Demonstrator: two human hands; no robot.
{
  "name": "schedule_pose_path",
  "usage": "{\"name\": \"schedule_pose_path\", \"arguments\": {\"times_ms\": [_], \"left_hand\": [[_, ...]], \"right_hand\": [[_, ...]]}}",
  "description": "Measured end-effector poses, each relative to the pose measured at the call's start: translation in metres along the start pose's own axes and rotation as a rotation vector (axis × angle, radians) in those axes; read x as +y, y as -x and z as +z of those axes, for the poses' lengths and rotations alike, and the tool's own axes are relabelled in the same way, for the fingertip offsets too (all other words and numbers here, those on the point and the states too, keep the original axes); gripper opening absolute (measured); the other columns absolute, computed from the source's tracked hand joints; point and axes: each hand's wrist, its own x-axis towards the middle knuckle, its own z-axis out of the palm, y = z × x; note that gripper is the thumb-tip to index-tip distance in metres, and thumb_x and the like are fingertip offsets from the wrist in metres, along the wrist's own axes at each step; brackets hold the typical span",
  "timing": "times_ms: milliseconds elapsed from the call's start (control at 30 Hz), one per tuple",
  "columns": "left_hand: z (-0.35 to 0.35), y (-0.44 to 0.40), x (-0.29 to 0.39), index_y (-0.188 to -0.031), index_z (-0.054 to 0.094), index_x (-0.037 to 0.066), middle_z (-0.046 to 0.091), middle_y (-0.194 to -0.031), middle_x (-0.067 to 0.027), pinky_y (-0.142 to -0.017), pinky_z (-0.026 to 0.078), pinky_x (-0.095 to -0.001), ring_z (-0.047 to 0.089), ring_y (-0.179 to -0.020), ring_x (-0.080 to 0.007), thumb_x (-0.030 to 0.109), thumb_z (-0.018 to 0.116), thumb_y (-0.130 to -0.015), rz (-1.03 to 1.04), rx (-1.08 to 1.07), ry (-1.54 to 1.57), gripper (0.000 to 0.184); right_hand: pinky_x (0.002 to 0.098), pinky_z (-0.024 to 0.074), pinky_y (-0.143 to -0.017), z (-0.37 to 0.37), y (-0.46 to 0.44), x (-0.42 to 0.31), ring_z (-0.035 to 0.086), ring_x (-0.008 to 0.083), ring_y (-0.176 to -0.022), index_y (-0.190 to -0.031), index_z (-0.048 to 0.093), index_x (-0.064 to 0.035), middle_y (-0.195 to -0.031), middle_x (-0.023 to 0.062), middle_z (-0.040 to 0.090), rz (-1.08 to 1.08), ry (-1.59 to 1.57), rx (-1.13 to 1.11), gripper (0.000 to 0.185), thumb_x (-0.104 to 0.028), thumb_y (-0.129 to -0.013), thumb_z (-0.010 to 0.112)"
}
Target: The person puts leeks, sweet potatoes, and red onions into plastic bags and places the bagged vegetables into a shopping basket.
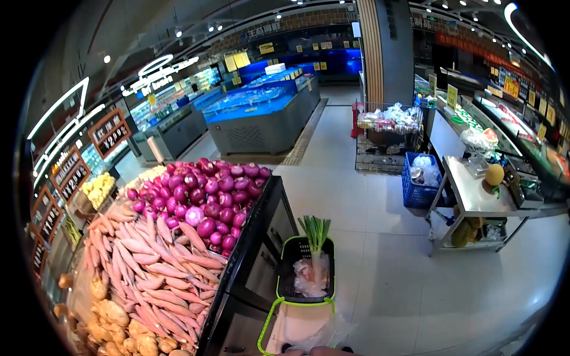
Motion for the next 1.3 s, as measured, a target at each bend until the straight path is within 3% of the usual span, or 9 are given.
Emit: {"name": "schedule_pose_path", "arguments": {"times_ms": [267, 500, 833, 1300], "left_hand": [[-0.047, -0.009, -0.06, -0.102, 0.061, 0.016, 0.064, -0.086, -0.0028, -0.068, 0.048, -0.0411, 0.06, -0.082, -0.0236, 0.04, 0.052, -0.083, 0.127, -0.147, 0.111, 0.033], [-0.095, -0.009, -0.137, -0.101, 0.062, 0.015, 0.065, -0.085, -0.0032, -0.068, 0.048, -0.0409, 0.06, -0.08, -0.0239, 0.042, 0.053, -0.082, 0.041, -0.244, -0.014, 0.034], [-0.201, -0.093, -0.087, -0.099, 0.063, 0.014, 0.065, -0.083, -0.0038, -0.068, 0.048, -0.0406, 0.061, -0.079, -0.0244, 0.044, 0.054, -0.081, 0.052, -0.256, -0.207, 0.036], [-0.277, -0.165, -0.01, -0.096, 0.064, 0.013, 0.065, -0.08, -0.0046, -0.068, 0.048, -0.0402, 0.061, -0.076, -0.025, 0.047, 0.056, -0.079, 0.203, -0.285, -0.491, 0.038]], "right_hand": [[0.0451, 0.0465, -0.08, -0.051, -0.001, -0.008, 0.06, 0.033, -0.092, -0.089, 0.064, -0.0052, -0.097, 0.0174, 0.063, 0.372, 0.029, 0.198, 0.03, -0.03, -0.084, 0.048], [0.0451, 0.0465, -0.08, -0.06, -0.015, -0.053, 0.06, 0.033, -0.092, -0.089, 0.064, -0.0053, -0.097, 0.0173, 0.063, 0.462, -0.037, 0.317, 0.031, -0.031, -0.084, 0.048], [0.0451, 0.0465, -0.08, -0.092, -0.064, -0.022, 0.06, 0.0331, -0.092, -0.089, 0.064, -0.0054, -0.096, 0.0173, 0.063, 0.445, -0.146, 0.31, 0.032, -0.031, -0.084, 0.047], [0.0451, 0.0466, -0.08, -0.239, -0.119, 0.027, 0.06, 0.0331, -0.092, -0.089, 0.065, -0.0055, -0.096, 0.0172, 0.063, 0.273, -0.038, 0.221, 0.033, -0.032, -0.085, 0.046]]}}
